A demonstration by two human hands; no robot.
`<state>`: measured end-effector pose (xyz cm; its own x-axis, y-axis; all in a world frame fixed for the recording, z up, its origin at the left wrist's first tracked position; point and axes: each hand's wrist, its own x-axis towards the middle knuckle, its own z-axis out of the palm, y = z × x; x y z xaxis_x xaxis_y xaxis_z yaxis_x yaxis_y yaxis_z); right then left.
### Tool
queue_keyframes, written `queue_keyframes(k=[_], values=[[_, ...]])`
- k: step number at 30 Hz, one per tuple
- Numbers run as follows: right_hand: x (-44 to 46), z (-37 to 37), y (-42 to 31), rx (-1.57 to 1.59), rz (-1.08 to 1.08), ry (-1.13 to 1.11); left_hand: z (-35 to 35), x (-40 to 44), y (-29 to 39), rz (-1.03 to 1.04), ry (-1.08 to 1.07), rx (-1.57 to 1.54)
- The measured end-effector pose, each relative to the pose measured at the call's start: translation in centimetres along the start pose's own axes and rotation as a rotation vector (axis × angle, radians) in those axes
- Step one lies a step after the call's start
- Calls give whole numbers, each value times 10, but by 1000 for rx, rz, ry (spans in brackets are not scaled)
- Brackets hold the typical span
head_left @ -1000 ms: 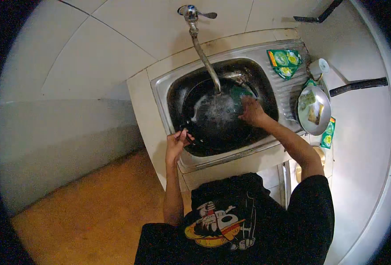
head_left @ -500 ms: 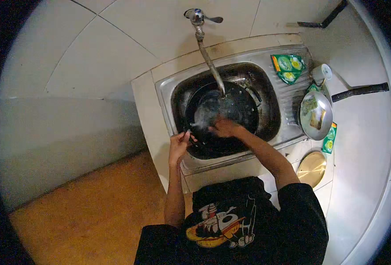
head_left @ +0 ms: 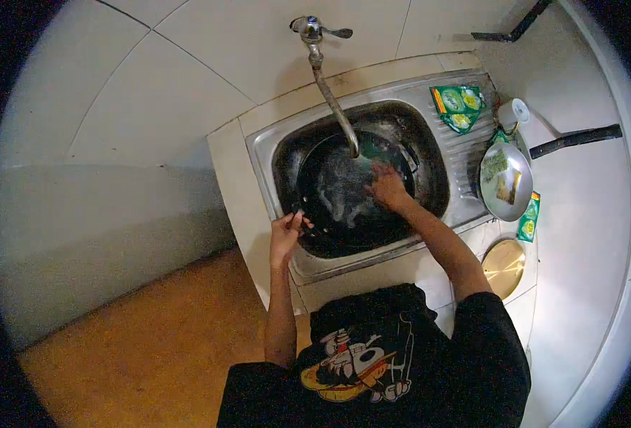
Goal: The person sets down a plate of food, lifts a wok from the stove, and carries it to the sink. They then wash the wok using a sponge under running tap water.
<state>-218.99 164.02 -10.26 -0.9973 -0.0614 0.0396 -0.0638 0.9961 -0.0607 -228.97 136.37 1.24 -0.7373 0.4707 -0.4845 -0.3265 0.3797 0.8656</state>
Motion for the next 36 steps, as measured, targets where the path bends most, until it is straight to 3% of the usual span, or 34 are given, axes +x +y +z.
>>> queue_keyframes(k=[1, 3, 4, 6, 7, 9, 13, 15, 16, 18, 22, 24, 26, 27, 29, 33, 35, 36], values=[[-7, -12, -8, -2, -1, -5, -1, 1, -2, -12, 1, -37], [-19, -42, -29, 161, 127, -611, 1, 0, -4, -25, 2, -76], [-19, -55, -39, 159, 124, -610, 3, -1, -2, -47, 30, -89], [-14, -71, -60, 322, -198, -863, 3, -2, -4, -71, 65, -102], [-11, -70, -71, 322, -200, -859, 1, 0, -8, -26, 44, -39], [1, -59, -89, 1146, -24, -425, 0, 7, -17, 27, 21, 27], [46, 2, -98, 1068, -26, -201, 6, 0, -10, 58, 34, -46], [62, 9, -82, 516, 101, -142, 5, -4, -5, 2, 40, -43], [65, -17, -70, 519, 103, -143, 4, -2, -7, -6, 33, -22], [60, -102, -39, 483, 173, -621, 4, 0, -15, -13, 29, -9], [-1, -31, -31, 319, 289, -418, 6, 1, -17, 20, 50, -58], [-26, 9, -45, 389, 172, -583, 6, -3, -9, 12, 32, -37], [-7, -71, -67, 742, 117, -905, 8, -5, -1, 64, 28, 74], [-11, -50, -81, 743, 117, -904, 9, -5, -3, 64, 29, 75], [-12, 13, -107, 815, 11, -275, 13, -2, -9, 104, 95, -11], [44, 18, -99, 696, 223, -241, 7, 0, -17, 82, 69, 46], [62, -22, -69, 616, 338, -683, 12, -7, -6, -13, 90, -21], [56, -37, -59, 615, 336, -686, 13, -7, -5, -15, 93, -23]])
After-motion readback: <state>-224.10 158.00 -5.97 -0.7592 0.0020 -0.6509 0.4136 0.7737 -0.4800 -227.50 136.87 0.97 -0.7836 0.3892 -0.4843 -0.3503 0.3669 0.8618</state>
